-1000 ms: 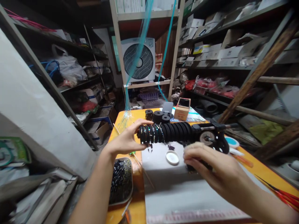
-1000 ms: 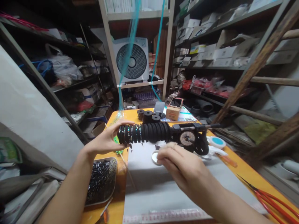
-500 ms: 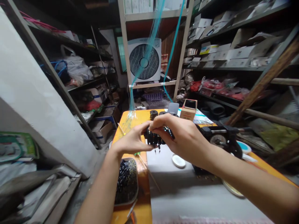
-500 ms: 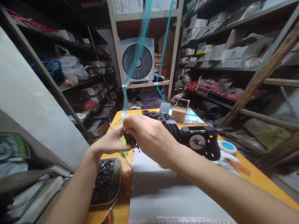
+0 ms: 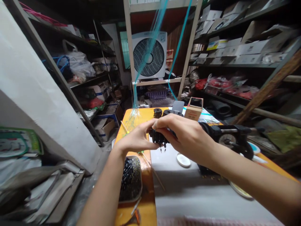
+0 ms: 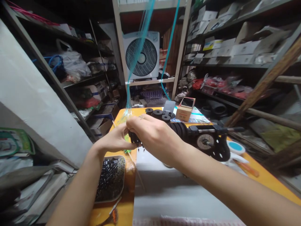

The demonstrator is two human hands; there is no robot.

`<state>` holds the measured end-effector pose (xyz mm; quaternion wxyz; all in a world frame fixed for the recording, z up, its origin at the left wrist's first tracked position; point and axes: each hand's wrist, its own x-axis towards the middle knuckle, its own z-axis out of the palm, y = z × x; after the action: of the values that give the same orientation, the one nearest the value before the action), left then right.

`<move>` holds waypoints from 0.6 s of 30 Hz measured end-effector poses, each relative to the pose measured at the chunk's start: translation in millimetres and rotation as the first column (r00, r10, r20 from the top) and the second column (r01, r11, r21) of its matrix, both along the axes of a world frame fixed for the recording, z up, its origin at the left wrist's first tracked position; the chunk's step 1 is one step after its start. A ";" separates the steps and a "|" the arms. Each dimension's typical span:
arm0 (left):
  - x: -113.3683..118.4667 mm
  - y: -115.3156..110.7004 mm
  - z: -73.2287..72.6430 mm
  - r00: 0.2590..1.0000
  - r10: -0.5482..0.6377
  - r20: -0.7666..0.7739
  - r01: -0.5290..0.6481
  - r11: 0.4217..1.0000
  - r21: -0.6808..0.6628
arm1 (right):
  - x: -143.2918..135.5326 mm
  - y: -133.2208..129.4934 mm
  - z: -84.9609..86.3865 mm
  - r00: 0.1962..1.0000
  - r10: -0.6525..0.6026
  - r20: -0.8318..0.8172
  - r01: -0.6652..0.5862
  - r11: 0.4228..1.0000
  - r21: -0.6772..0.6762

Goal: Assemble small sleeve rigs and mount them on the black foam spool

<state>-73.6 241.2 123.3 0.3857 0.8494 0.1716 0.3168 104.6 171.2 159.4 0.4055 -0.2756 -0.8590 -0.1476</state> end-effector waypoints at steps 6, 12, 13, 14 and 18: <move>-0.4 0.3 0.9 0.999 -0.035 0.031 0.034 0.999 0.035 | 2.5 -0.8 -3.5 1.000 0.016 0.017 -0.016 1.000 -0.009; -1.5 0.0 1.2 0.998 -0.046 0.039 0.044 0.998 0.042 | 4.2 0.7 -6.2 0.998 0.050 0.033 -0.050 0.999 0.014; -1.3 0.2 1.3 0.998 -0.043 0.038 0.041 0.998 0.041 | 4.6 1.0 -6.5 0.998 0.052 0.033 -0.053 0.998 0.022; -1.1 0.4 1.6 0.998 -0.041 0.039 0.039 0.998 0.038 | 5.0 1.2 -6.7 0.998 0.054 0.029 -0.055 0.998 0.030; -1.5 -0.2 2.1 0.999 -0.021 0.042 0.020 1.000 0.023 | 6.3 1.1 -7.2 0.999 0.020 -0.032 -0.019 0.999 0.026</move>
<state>-75.1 241.0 125.4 0.3827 0.8487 0.1510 0.3324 110.9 172.4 152.3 0.4243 -0.2644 -0.8529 -0.1504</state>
